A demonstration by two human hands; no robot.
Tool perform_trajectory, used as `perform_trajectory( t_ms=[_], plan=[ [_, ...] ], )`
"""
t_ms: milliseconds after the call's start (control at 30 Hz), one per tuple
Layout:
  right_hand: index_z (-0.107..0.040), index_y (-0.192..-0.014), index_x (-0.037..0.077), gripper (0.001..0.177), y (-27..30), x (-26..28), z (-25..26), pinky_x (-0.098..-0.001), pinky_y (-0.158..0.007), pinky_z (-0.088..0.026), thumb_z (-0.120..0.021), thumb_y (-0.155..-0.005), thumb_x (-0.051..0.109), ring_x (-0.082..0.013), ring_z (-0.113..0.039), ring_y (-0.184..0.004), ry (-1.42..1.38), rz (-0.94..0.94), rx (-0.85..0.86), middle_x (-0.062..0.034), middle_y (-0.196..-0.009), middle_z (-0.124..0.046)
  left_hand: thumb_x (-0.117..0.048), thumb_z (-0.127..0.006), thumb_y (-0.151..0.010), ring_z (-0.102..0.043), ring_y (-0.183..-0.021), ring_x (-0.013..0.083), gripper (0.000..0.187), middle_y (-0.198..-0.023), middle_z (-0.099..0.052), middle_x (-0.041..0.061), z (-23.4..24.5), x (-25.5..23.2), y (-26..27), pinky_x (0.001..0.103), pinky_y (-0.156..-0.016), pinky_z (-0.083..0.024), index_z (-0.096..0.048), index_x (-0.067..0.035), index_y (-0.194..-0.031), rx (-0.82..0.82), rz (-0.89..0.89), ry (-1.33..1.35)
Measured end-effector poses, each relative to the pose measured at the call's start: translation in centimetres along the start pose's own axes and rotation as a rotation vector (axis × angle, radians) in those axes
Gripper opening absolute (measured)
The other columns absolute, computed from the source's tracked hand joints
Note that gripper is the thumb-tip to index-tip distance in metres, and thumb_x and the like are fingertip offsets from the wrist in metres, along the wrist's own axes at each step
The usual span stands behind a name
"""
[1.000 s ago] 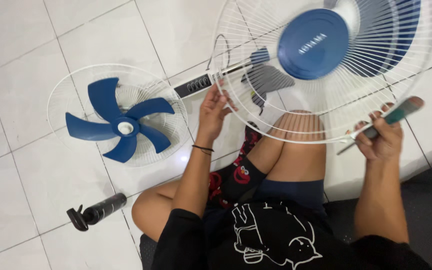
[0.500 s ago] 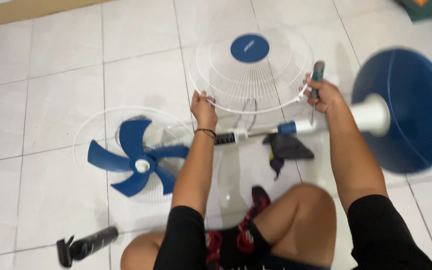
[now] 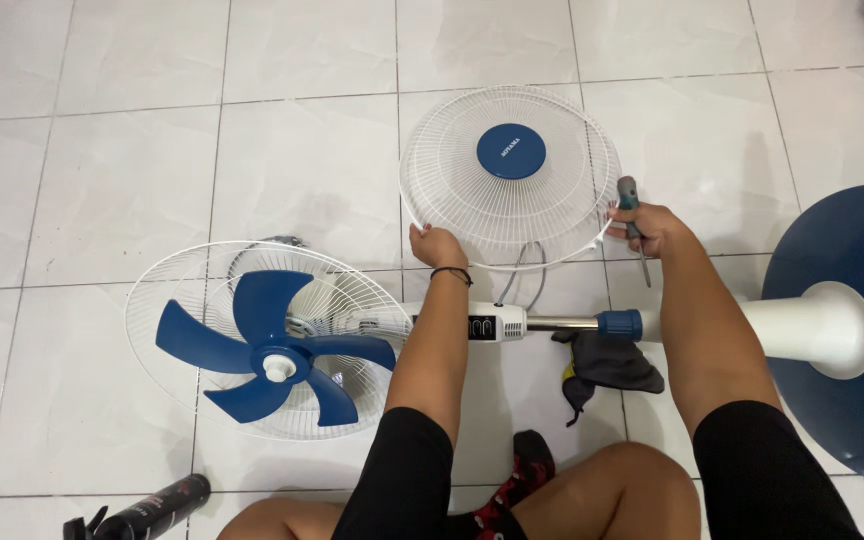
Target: The person disassembles a standing electric fan by removing the front grille, unscrewing the rear assembly, and detaching the fan head from the pole. The person then reassembles the fan by reattaching the fan head, securing the rear grille, and reinstalling the front grille.
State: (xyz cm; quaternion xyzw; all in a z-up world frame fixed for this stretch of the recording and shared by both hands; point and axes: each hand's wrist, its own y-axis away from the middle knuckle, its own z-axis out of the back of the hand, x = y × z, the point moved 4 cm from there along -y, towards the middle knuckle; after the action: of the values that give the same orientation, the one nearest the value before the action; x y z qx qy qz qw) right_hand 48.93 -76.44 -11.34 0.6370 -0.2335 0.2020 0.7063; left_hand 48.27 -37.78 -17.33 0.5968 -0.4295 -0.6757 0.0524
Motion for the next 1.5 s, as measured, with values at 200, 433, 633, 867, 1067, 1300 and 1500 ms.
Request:
perform_trajectory(
  t_ms=[200,433,633,867,1067,1300,1500],
  plan=[
    [-0.065,-0.107,0.000,0.020,-2.3,-1.7,-0.3,-0.0258,-0.043,-0.037,-0.072,-0.091,0.010,-0.0233,-0.077,-0.088,0.158,0.074,-0.082,-0.0129,-0.102,-0.074,0.008,-0.040,-0.092,-0.068,-0.120,0.0373,0.054,-0.143,-0.058,0.026,1.9,-0.6,1.2,0.038,-0.098,-0.059,-0.053,0.003,-0.145,-0.125,0.001,-0.162],
    [-0.068,-0.100,0.000,0.015,-3.1,-3.1,-0.4,-0.0282,-0.045,-0.044,-0.070,-0.091,0.011,-0.0228,-0.076,-0.078,0.260,0.123,-0.131,-0.0137,-0.093,-0.074,0.000,-0.052,-0.092,-0.060,-0.125,0.0416,0.052,-0.145,-0.049,0.026,2.7,-2.3,3.5,0.043,-0.100,-0.058,-0.048,0.001,-0.144,-0.193,0.127,-0.502],
    [-0.069,-0.103,0.000,0.018,2.7,0.9,-0.1,-0.0289,-0.041,-0.034,-0.064,-0.096,0.016,-0.0210,-0.076,-0.078,0.263,0.211,-0.246,-0.0109,-0.097,-0.074,-0.004,-0.066,-0.095,-0.050,-0.131,0.0372,0.058,-0.146,-0.043,0.027,2.7,-3.8,7.5,0.039,-0.110,-0.041,-0.041,0.006,-0.146,0.118,-0.427,-0.380],
    [-0.060,-0.119,0.007,0.024,21.6,2.0,-1.9,-0.0278,-0.052,-0.044,-0.062,-0.107,0.027,-0.0157,-0.062,-0.066,-0.272,0.811,0.121,-0.0098,-0.091,-0.067,-0.009,-0.059,-0.105,-0.068,-0.117,0.0182,0.029,-0.126,-0.070,0.013,18.1,-5.0,22.4,0.029,-0.103,-0.053,-0.059,0.003,-0.132,1.122,-0.429,-0.321],
    [-0.064,-0.104,0.006,0.026,27.4,-10.4,-13.9,-0.0342,-0.059,-0.048,-0.065,-0.102,0.032,-0.0177,-0.058,-0.068,0.409,0.566,-0.072,-0.0072,-0.079,-0.062,-0.005,-0.062,-0.100,-0.071,-0.104,0.0162,0.028,-0.117,-0.074,0.011,30.4,-4.0,21.3,0.028,-0.092,-0.056,-0.064,-0.002,-0.128,0.949,-0.361,-0.529],
    [-0.073,-0.108,0.012,0.025,25.0,-21.5,-26.3,-0.0457,-0.088,-0.050,-0.076,-0.083,0.010,-0.0351,-0.060,-0.100,1.057,0.834,0.136,-0.0137,-0.105,-0.061,-0.010,-0.068,-0.095,-0.069,-0.094,0.0179,0.034,-0.114,-0.075,0.012,39.5,-4.1,16.0,0.029,-0.085,-0.054,-0.064,-0.003,-0.128,0.708,-0.476,-0.696],
    [-0.073,-0.111,0.012,0.035,24.0,-23.5,-26.4,-0.0456,-0.093,-0.050,-0.076,-0.077,0.005,-0.0368,-0.058,-0.106,1.167,0.910,0.105,-0.0138,-0.110,-0.059,-0.011,-0.067,-0.092,-0.072,-0.097,0.0237,0.038,-0.115,-0.074,0.015,41.9,-5.3,15.3,0.035,-0.089,-0.056,-0.062,-0.003,-0.129,0.653,-0.514,-0.787]
  ],
)
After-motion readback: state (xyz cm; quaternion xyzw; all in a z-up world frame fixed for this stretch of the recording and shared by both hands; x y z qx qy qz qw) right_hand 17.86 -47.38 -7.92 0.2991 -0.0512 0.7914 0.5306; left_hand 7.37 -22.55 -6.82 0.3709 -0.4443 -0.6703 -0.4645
